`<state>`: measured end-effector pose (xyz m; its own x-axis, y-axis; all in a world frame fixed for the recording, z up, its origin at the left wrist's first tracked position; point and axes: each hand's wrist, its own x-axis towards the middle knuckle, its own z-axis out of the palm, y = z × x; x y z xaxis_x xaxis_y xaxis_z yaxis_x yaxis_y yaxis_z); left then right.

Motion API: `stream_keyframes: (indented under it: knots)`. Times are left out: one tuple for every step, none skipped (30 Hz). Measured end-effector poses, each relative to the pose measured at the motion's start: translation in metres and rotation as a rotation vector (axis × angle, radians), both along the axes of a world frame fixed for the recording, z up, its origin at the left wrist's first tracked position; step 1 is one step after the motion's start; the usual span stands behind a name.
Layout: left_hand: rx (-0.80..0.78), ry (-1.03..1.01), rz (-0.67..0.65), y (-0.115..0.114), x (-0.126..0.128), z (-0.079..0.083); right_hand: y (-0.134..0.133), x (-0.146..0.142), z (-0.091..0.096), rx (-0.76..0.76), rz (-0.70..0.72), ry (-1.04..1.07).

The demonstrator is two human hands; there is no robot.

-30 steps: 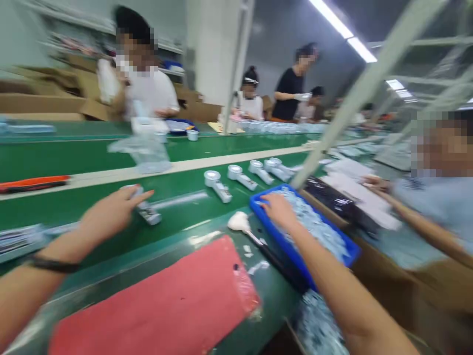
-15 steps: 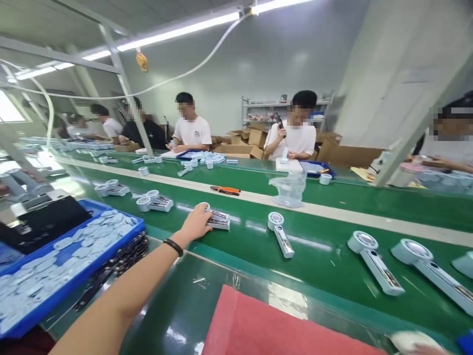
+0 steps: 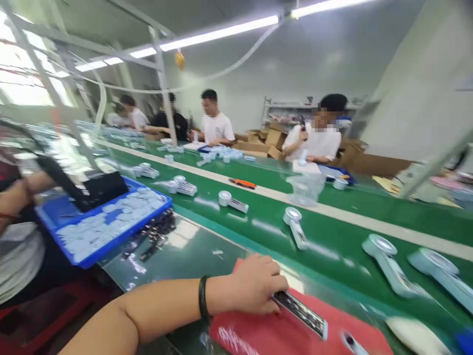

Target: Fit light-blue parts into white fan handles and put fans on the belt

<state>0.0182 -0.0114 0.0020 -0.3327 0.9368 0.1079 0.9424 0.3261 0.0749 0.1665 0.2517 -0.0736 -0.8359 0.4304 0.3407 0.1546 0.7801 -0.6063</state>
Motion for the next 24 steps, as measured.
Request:
stream_keyframes:
  knots:
    - [0.001,-0.011,-0.012,0.004,0.013,-0.003,-0.011,0.021,0.014,0.0,-0.004,-0.02]
    - [0.007,-0.023,-0.003,0.006,0.021,-0.005,-0.023,0.036,0.029,-0.04,0.057,-0.027]
    - [0.017,-0.037,0.016,0.007,0.025,-0.006,-0.037,0.045,0.043,-0.074,0.095,-0.014]
    - [0.037,-0.067,0.024,0.006,0.025,-0.007,-0.049,0.046,0.055,-0.1,0.182,-0.053]
    - [0.058,-0.104,0.014,0.006,0.021,-0.007,-0.059,0.041,0.064,-0.114,0.182,-0.043]
    - [0.08,-0.149,-0.006,0.005,0.016,-0.007,-0.067,0.033,0.07,-0.122,0.181,-0.031]
    - [0.105,-0.197,-0.029,0.004,0.01,-0.007,-0.072,0.025,0.073,-0.129,0.195,-0.042]
    - [0.13,-0.246,-0.056,0.002,0.006,-0.007,-0.076,0.017,0.074,-0.124,0.195,-0.047]
    - [0.159,-0.292,-0.081,0.001,0.004,-0.006,-0.08,0.011,0.075,-0.108,0.204,-0.062]
    - [0.191,-0.333,-0.102,-0.002,0.003,-0.006,-0.083,0.007,0.074,-0.082,0.22,-0.084]
    - [0.224,-0.365,-0.117,-0.004,0.003,-0.006,-0.086,0.005,0.073,-0.048,0.242,-0.105]
    - [0.258,-0.387,-0.124,-0.005,0.004,-0.006,-0.089,0.004,0.072,-0.013,0.268,-0.123]
    - [0.29,-0.4,-0.127,-0.006,0.006,-0.006,-0.091,0.004,0.071,0.017,0.293,-0.14]
    - [0.317,-0.407,-0.127,-0.006,0.007,-0.007,-0.092,0.004,0.07,0.036,0.312,-0.15]
    - [0.331,-0.41,-0.131,-0.006,0.008,-0.008,-0.092,0.005,0.069,0.047,0.32,-0.156]
    - [0.337,-0.411,-0.136,-0.005,0.009,-0.009,-0.093,0.006,0.069,0.052,0.317,-0.156]
    - [0.336,-0.414,-0.142,-0.005,0.01,-0.009,-0.093,0.006,0.069,0.052,0.31,-0.152]
    - [0.332,-0.418,-0.143,-0.004,0.01,-0.01,-0.093,0.007,0.068,0.045,0.304,-0.141]
    - [0.328,-0.424,-0.139,-0.003,0.011,-0.01,-0.093,0.007,0.067,0.026,0.304,-0.124]
    - [0.325,-0.431,-0.129,-0.002,0.011,-0.009,-0.093,0.006,0.065,-0.012,0.303,-0.1]
    - [0.326,-0.438,-0.116,-0.001,0.012,-0.009,-0.093,0.006,0.062,-0.077,0.3,-0.075]
    - [0.325,-0.447,-0.106,0.0,0.012,-0.008,-0.093,0.005,0.058,-0.17,0.297,-0.06]
    - [0.318,-0.454,-0.099,0.001,0.012,-0.006,-0.092,0.005,0.054,-0.277,0.292,-0.06]
    - [0.306,-0.458,-0.095,0.001,0.012,-0.005,-0.091,0.004,0.05,-0.382,0.286,-0.072]
